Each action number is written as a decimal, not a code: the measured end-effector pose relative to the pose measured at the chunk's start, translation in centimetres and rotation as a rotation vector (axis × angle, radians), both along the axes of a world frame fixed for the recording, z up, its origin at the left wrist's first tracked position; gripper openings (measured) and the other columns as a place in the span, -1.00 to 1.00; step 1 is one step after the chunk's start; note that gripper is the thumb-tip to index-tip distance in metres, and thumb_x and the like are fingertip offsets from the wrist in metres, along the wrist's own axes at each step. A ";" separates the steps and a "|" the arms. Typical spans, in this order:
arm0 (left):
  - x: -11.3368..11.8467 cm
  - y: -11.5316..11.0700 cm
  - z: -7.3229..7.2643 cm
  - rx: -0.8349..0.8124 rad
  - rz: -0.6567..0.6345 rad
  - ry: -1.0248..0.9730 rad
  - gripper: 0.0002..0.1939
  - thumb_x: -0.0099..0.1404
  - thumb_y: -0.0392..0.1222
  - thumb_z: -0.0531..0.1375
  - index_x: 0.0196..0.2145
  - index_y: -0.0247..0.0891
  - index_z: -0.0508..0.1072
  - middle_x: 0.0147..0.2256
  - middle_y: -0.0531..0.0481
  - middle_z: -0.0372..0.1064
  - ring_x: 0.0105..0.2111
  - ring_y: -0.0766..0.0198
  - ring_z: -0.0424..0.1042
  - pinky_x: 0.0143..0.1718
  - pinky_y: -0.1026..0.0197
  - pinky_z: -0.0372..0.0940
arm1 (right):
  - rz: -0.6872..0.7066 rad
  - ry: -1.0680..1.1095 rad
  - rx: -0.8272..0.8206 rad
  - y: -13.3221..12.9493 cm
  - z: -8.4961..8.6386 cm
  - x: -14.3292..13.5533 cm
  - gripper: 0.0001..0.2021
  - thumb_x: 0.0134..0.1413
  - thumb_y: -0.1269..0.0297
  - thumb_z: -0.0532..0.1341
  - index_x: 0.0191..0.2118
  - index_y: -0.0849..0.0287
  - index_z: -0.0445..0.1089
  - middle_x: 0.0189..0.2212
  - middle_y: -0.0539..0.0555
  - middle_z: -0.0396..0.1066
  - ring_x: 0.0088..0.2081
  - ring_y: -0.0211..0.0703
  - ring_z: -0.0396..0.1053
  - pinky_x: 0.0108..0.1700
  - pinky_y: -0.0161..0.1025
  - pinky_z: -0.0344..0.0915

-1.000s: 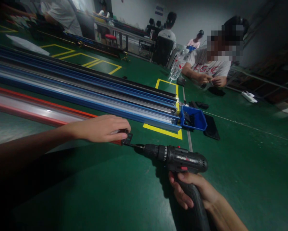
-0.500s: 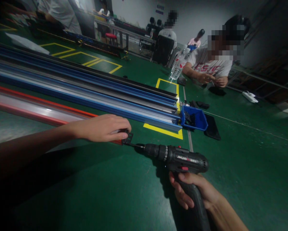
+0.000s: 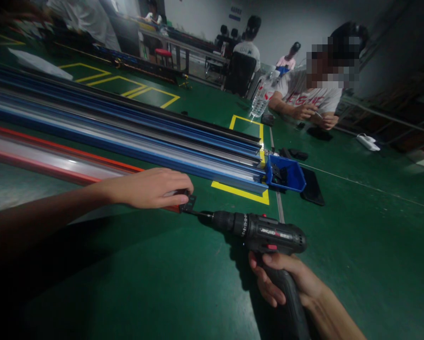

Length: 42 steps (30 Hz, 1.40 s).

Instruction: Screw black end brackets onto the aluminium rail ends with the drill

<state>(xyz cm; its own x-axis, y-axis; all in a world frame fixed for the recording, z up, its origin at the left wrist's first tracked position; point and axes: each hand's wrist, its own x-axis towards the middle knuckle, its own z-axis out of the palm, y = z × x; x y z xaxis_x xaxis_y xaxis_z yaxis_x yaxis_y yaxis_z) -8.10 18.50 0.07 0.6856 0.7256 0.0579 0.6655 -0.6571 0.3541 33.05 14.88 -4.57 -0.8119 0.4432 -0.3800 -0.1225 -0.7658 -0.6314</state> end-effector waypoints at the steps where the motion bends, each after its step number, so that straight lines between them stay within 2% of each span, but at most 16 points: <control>1: 0.0 0.0 0.0 0.000 0.000 -0.003 -0.63 0.55 0.09 -0.03 -0.05 -0.14 0.46 -0.11 -0.02 0.48 -0.13 0.16 0.46 -0.12 0.16 0.24 | 0.004 0.003 0.001 0.0 0.0 0.0 -0.72 0.32 0.20 0.24 -0.10 0.36 0.54 -0.47 0.01 0.42 -0.70 -0.49 0.11 -0.53 -0.42 0.35; 17: 0.0 0.0 0.3 -0.013 -0.004 -0.008 -0.63 0.55 0.07 -0.02 -0.05 -0.18 0.47 -0.11 -0.04 0.48 -0.14 0.16 0.45 -0.11 0.15 0.24 | 0.019 0.002 0.030 0.2 -0.2 0.0 -0.71 0.34 0.18 0.23 -0.05 0.34 0.53 -0.40 0.05 0.44 -0.69 -0.51 0.15 -0.54 -0.43 0.34; 42: 0.0 0.0 0.2 -0.005 -0.004 -0.008 -0.63 0.55 0.08 -0.02 -0.04 -0.17 0.47 -0.11 -0.04 0.49 -0.13 0.16 0.46 -0.11 0.15 0.24 | 0.015 0.003 0.073 0.1 0.0 -0.2 -0.70 0.34 0.17 0.23 -0.05 0.33 0.53 -0.39 0.05 0.45 -0.71 -0.53 0.14 -0.54 -0.43 0.36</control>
<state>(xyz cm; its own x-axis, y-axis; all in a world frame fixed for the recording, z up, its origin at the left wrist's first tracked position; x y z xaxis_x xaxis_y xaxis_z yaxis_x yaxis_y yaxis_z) -8.08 18.45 0.29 0.6884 0.7229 0.0598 0.6598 -0.6583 0.3623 32.82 15.01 -4.59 -0.8195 0.4578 -0.3447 -0.1136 -0.7194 -0.6852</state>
